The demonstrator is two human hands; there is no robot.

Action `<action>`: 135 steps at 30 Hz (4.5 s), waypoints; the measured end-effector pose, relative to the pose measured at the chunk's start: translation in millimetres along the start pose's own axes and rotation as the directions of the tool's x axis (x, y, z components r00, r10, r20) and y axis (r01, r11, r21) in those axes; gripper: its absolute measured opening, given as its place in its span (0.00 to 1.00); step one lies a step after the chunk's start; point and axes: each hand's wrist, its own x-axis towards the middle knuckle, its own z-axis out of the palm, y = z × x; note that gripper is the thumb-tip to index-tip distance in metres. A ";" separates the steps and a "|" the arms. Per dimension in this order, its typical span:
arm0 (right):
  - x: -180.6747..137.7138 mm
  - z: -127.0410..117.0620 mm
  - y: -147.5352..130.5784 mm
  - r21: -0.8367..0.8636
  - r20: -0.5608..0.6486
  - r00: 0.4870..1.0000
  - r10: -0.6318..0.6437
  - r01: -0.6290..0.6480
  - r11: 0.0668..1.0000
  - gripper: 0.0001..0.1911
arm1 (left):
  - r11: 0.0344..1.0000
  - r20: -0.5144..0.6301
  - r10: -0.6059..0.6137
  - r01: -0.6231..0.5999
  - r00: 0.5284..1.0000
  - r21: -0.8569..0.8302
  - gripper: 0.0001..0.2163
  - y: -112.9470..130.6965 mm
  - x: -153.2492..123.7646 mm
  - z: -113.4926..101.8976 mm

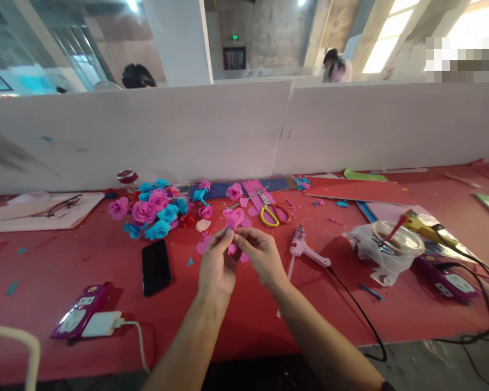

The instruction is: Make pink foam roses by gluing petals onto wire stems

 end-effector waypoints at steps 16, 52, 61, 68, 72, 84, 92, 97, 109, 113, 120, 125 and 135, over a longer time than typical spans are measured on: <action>-0.6 9.7 77.2 0.018 0.025 0.978 0.207 -0.208 0.978 0.10 | 0.898 -0.073 0.135 -0.091 0.988 0.431 0.11 -5.1 34.2 -70.9; 12.5 -17.3 73.0 0.129 -0.097 0.966 0.238 -0.225 0.966 0.08 | 0.928 0.243 -0.176 0.078 0.954 0.365 0.08 -25.6 56.7 -63.1; 5.0 -20.2 63.9 -0.025 -0.172 0.944 0.282 -0.291 0.956 0.12 | 0.937 0.177 -0.200 0.135 0.964 0.324 0.06 -35.3 49.1 -61.8; -21.4 -69.9 39.6 -0.665 -0.120 0.983 0.139 -0.183 0.724 0.17 | 0.938 0.104 -0.250 0.215 0.963 0.270 0.10 -27.7 43.9 -56.0; -30.5 -140.9 22.5 -0.992 -0.124 0.968 -0.220 -0.122 0.022 0.21 | 0.926 0.065 -0.283 0.255 0.957 0.279 0.11 -26.4 44.2 -55.0; -29.1 -196.2 19.8 -0.995 -0.089 0.944 -0.319 -0.097 -0.012 0.20 | 0.793 0.046 -0.084 0.039 0.995 0.608 0.08 -27.1 47.6 -58.9; -48.4 -129.4 -8.1 -0.580 -0.046 0.998 0.053 -0.070 0.812 0.21 | 0.709 0.107 -0.044 -0.044 0.993 0.704 0.08 -31.6 46.2 -60.3; -47.1 -98.4 -4.1 -0.505 0.027 0.987 0.159 -0.124 0.854 0.27 | 0.681 0.132 -0.055 -0.060 0.990 0.730 0.07 -30.7 43.6 -59.6; -38.4 -95.1 11.2 -0.500 0.042 0.979 0.199 -0.152 0.853 0.26 | 0.680 0.114 -0.064 -0.040 0.991 0.732 0.08 -30.0 43.2 -57.8; -37.2 -93.5 12.5 -0.495 0.045 0.978 0.205 -0.156 0.855 0.26 | 0.679 0.107 -0.068 -0.033 0.992 0.734 0.07 -30.1 43.5 -58.6; -35.8 -91.1 11.6 -0.521 0.033 0.977 0.212 -0.164 0.838 0.25 | 0.686 0.099 -0.065 -0.028 0.993 0.727 0.07 -28.8 43.7 -57.9; -35.7 -89.2 10.2 -0.547 0.022 0.977 0.210 -0.164 0.821 0.26 | 0.683 0.093 -0.065 -0.024 0.994 0.730 0.07 -28.8 42.5 -57.2; -38.7 -91.7 15.0 -0.525 -0.042 0.984 0.171 -0.167 0.835 0.24 | 0.686 0.090 -0.064 -0.022 0.994 0.727 0.07 -27.7 43.4 -57.2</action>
